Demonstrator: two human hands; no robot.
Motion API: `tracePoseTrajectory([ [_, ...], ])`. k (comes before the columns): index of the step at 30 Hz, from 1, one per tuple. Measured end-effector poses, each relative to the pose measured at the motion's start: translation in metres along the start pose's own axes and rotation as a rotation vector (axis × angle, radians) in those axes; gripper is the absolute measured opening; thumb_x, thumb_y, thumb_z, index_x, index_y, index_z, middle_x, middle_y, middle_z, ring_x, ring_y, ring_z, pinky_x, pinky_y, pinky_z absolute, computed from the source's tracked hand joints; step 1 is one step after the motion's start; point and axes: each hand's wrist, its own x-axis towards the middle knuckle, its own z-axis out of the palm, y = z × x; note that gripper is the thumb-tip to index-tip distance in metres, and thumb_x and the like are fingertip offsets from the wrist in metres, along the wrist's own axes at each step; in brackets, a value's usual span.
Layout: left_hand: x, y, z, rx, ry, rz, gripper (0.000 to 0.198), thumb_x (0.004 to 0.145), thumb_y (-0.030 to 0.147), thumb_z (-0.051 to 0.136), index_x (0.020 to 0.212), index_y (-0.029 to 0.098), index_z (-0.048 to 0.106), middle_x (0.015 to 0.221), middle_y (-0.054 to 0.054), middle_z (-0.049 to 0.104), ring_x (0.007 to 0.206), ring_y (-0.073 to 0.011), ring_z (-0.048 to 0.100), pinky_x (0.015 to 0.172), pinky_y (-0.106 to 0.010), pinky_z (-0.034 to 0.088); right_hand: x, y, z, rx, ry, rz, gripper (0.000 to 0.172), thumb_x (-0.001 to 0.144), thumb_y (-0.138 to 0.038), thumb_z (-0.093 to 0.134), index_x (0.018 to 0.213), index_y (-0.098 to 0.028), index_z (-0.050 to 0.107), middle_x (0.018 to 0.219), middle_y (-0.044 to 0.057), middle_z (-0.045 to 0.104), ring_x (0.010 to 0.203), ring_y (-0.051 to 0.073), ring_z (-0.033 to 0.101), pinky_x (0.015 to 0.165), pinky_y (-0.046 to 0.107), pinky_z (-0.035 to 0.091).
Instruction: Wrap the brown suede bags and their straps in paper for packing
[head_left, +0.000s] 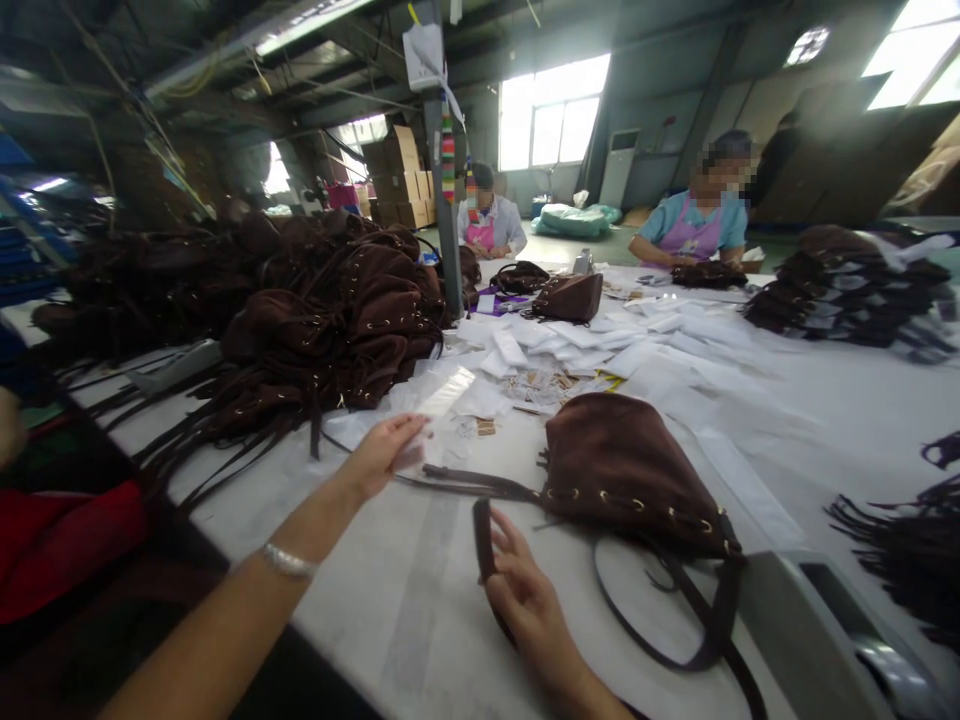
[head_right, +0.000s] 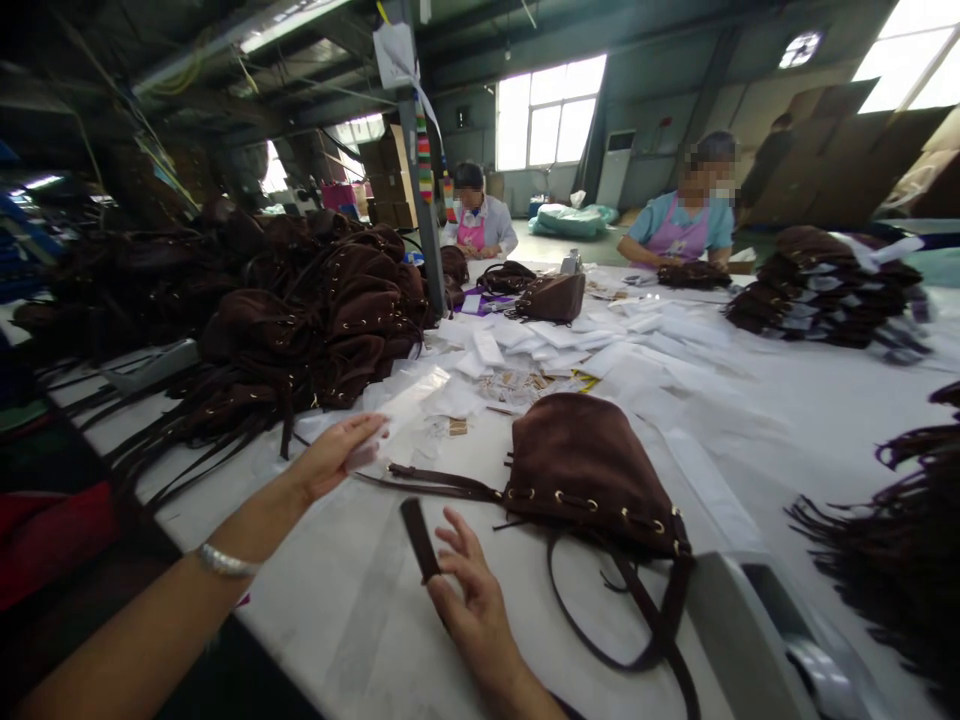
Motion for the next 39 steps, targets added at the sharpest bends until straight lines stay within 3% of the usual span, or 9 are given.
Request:
tracePoseTrajectory([
  [3, -0.060, -0.025, 0.031, -0.115, -0.165, -0.128, 0.039, 0.078, 0.040, 0.076, 0.108, 0.016, 0.069, 0.097, -0.008, 0.073, 0.070, -0.0128, 0.067, 0.060, -0.021, 0.055, -0.008, -0.001, 0.002, -0.217, -0.127, -0.185, 0.022, 0.087, -0.043, 0.067, 0.085, -0.023, 0.076, 0.162, 0.005, 0.021, 0.146, 0.033, 0.026, 0.117, 0.048, 0.026],
  [6, -0.102, -0.045, 0.054, -0.333, -0.263, -0.163, 0.035, 0.080, 0.033, 0.076, 0.110, 0.016, 0.069, 0.104, -0.009, 0.073, 0.089, -0.0155, 0.069, 0.081, -0.023, 0.056, -0.014, 0.001, 0.006, -0.316, -0.265, -0.191, 0.021, 0.085, -0.041, 0.070, 0.086, -0.022, 0.079, 0.157, 0.008, 0.031, 0.143, 0.032, 0.034, 0.115, 0.042, 0.032],
  [11, -0.117, -0.052, 0.060, -0.549, -0.151, -0.188, 0.026, 0.076, 0.021, 0.080, 0.098, 0.014, 0.070, 0.099, -0.008, 0.074, 0.087, -0.0153, 0.070, 0.084, -0.024, 0.056, -0.010, 0.001, 0.008, -0.352, -0.273, -0.331, 0.014, 0.085, -0.036, 0.071, 0.088, -0.024, 0.077, 0.117, 0.009, 0.065, 0.127, 0.028, 0.052, 0.116, 0.046, 0.029],
  [14, -0.119, -0.047, 0.053, -0.582, -0.108, -0.154, 0.024, 0.077, 0.019, 0.079, 0.098, 0.014, 0.070, 0.099, -0.007, 0.073, 0.092, -0.0159, 0.069, 0.088, -0.025, 0.054, -0.011, -0.007, 0.011, -0.358, -0.319, -0.436, 0.009, 0.083, -0.035, 0.074, 0.085, -0.026, 0.077, 0.098, 0.005, 0.068, 0.114, 0.026, 0.059, 0.118, 0.052, 0.019],
  [16, -0.128, -0.048, 0.048, -0.544, -0.112, -0.099, 0.027, 0.082, 0.028, 0.075, 0.104, 0.015, 0.069, 0.108, -0.010, 0.072, 0.099, -0.0186, 0.068, 0.092, -0.029, 0.052, -0.016, -0.014, 0.013, -0.267, -0.346, -0.452, 0.010, 0.084, -0.034, 0.073, 0.087, -0.025, 0.077, 0.093, 0.005, 0.068, 0.100, 0.022, 0.063, 0.112, 0.048, 0.032],
  [20, -0.165, -0.068, 0.043, -0.399, -0.230, -0.082, 0.064, 0.092, 0.065, 0.043, 0.133, 0.018, 0.058, 0.128, -0.017, 0.065, 0.119, -0.0279, 0.061, 0.103, -0.043, 0.045, -0.027, -0.024, 0.012, -0.106, -0.182, -0.344, 0.012, 0.088, -0.031, 0.068, 0.091, -0.022, 0.076, 0.088, 0.007, 0.067, 0.085, 0.019, 0.064, 0.079, 0.032, 0.052],
  [23, -0.198, -0.093, 0.048, -0.231, -0.287, -0.022, 0.074, 0.083, 0.065, 0.059, 0.143, 0.022, 0.048, 0.147, -0.016, 0.050, 0.135, -0.0324, 0.047, 0.107, -0.045, 0.041, -0.031, -0.023, 0.010, -0.080, -0.021, -0.242, 0.016, 0.090, -0.033, 0.065, 0.090, -0.021, 0.076, 0.090, 0.008, 0.067, 0.085, 0.020, 0.064, 0.070, 0.029, 0.052],
  [31, -0.223, -0.111, 0.067, 0.298, 0.129, 0.142, 0.058, 0.078, 0.035, 0.073, 0.132, 0.021, 0.058, 0.130, -0.011, 0.064, 0.122, -0.0315, 0.057, 0.106, -0.045, 0.041, -0.040, -0.029, 0.024, 0.003, -0.096, -0.131, 0.019, 0.086, -0.037, 0.069, 0.086, -0.020, 0.078, 0.088, 0.008, 0.072, 0.085, 0.023, 0.066, 0.078, 0.034, 0.051],
  [39, -0.273, -0.099, 0.045, -0.001, -0.424, -0.088, 0.045, 0.092, 0.055, 0.052, 0.099, 0.014, 0.072, 0.085, -0.009, 0.075, 0.073, -0.0212, 0.071, 0.073, -0.032, 0.054, -0.028, -0.009, 0.017, 0.363, -0.050, 0.212, 0.027, 0.081, -0.045, 0.073, 0.079, -0.018, 0.073, 0.116, 0.006, 0.068, 0.094, 0.019, 0.063, 0.081, 0.029, 0.050],
])
